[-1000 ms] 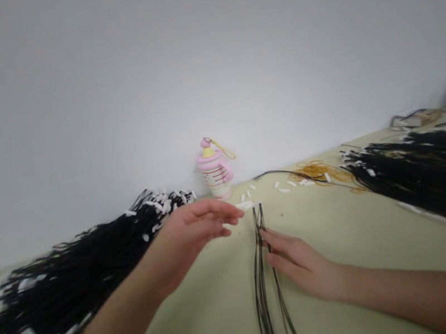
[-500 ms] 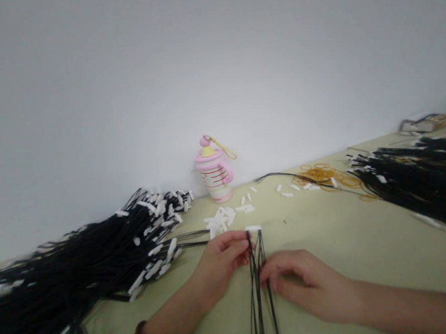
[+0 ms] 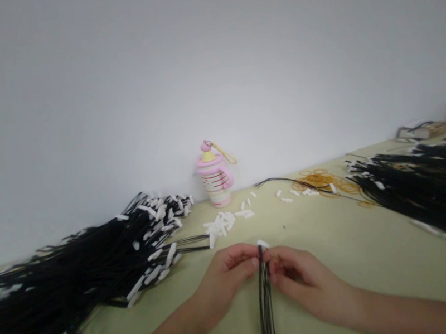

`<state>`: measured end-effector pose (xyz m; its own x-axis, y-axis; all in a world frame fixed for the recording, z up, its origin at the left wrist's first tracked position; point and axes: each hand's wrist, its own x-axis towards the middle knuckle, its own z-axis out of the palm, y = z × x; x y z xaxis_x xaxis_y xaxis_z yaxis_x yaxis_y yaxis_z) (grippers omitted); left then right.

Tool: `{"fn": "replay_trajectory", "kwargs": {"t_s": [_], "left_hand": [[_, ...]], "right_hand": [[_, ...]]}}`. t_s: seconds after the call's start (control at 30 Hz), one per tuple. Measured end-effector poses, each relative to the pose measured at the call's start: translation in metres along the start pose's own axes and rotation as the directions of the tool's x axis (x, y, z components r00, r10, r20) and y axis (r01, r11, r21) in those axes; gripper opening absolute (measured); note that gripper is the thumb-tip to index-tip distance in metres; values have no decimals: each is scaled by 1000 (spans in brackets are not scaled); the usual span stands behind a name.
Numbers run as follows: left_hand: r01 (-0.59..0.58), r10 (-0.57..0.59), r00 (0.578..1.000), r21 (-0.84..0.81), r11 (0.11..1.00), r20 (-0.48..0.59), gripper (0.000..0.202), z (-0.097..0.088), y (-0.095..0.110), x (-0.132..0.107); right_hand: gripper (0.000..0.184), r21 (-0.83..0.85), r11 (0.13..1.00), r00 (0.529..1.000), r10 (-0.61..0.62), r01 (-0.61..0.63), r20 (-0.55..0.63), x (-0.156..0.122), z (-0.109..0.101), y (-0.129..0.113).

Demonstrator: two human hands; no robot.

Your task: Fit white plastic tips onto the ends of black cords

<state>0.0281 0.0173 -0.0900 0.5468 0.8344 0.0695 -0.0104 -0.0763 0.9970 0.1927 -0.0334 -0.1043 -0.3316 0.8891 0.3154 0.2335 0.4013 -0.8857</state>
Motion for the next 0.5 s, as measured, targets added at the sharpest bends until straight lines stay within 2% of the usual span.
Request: {"fn": "replay_trajectory", "kwargs": {"t_s": [0.1, 0.23, 0.3, 0.37, 0.5], "left_hand": [[-29, 30, 999, -42, 999, 39, 13, 2, 1, -3], [127, -81, 985, -325, 937, 153, 16, 8, 1, -7], [180, -113, 977, -413, 893, 182, 18, 9, 2, -8], [194, -140, 979, -477, 857, 146, 20, 8, 2, -6], [179, -208, 978, -576, 798, 16, 23, 0, -3, 0]], "right_hand": [[16, 31, 999, 998, 17, -19, 58, 2, -2, 0], [26, 41, 999, 978, 0, -9, 209, -1, -7, -2], [28, 0, 999, 969, -49, 51, 242, -3, -8, -3], [30, -47, 988, 949, -130, 149, 287, -4, -6, -3], [37, -146, 922, 864, -269, 359, 426, -2, 9, 7]]}}
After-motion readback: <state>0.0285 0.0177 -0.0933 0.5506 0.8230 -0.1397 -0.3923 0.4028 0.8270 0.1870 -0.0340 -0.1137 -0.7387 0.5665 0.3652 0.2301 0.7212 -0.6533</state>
